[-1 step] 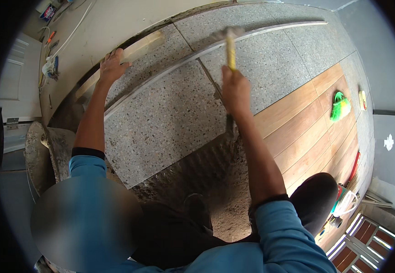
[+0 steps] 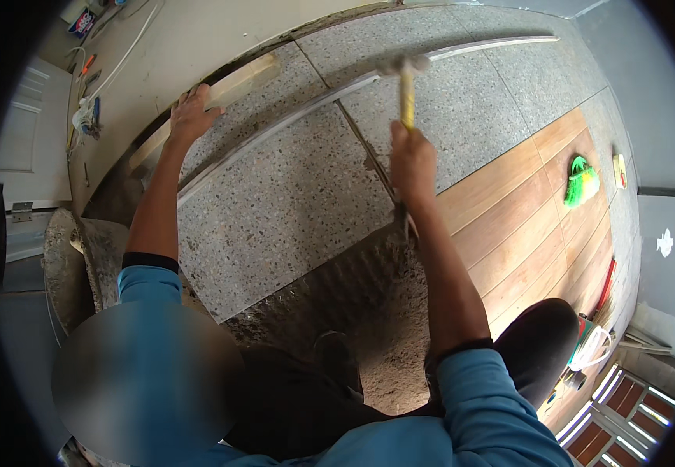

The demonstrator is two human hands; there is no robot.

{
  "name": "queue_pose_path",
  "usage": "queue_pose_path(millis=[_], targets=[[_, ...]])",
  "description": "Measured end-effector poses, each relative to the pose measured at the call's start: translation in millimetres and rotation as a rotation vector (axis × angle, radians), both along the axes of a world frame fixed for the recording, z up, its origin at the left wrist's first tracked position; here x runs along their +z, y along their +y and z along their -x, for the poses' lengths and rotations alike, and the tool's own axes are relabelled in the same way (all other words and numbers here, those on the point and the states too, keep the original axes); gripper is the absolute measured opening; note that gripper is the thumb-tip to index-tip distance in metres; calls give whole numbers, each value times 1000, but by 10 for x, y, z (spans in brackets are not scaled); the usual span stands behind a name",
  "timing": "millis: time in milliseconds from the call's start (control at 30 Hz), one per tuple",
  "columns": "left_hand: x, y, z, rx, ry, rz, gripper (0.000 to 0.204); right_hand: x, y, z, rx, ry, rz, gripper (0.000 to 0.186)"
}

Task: Installing floor tiles using mortar, a hammer, and a trowel.

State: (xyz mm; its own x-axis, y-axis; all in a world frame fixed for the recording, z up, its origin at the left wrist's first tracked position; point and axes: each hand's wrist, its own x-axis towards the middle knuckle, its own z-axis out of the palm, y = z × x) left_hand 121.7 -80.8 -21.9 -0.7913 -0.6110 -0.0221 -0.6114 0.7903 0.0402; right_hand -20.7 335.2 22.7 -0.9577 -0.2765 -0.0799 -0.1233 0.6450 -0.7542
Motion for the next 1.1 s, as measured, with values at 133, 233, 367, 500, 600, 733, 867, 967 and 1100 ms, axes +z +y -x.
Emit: queue_pose_path(millis=[133,233,367,500,600,733,867,967,1100], targets=[[-1,53,136,-5,7,-12,61,-73,613,15,-199,-190,53,50],[-36,103,407,-39,4,4,62,-96,916,15,-192,-172,20,51],[-64,173,833,-14,5,19,62,-75,1185,19,-213,-171,65,47],[-74,206,1069,-12,-37,30,64,-33,1367,20,-248,-195,85,47],[-51,187,1069,-48,-37,23,67,-21,1411,-3,-253,-210,73,47],[-54,179,1029,-38,-58,25,71,-38,1354,-69,-241,-216,38,47],[-99,128,924,-9,-22,26,79,-66,1264,-123,-180,-246,28,47],[-94,-23,702,25,-33,21,85,-90,1233,-155,-151,-212,24,47],[-64,-218,392,118,-44,-46,89,-119,1262,-205,-150,-239,37,47]])
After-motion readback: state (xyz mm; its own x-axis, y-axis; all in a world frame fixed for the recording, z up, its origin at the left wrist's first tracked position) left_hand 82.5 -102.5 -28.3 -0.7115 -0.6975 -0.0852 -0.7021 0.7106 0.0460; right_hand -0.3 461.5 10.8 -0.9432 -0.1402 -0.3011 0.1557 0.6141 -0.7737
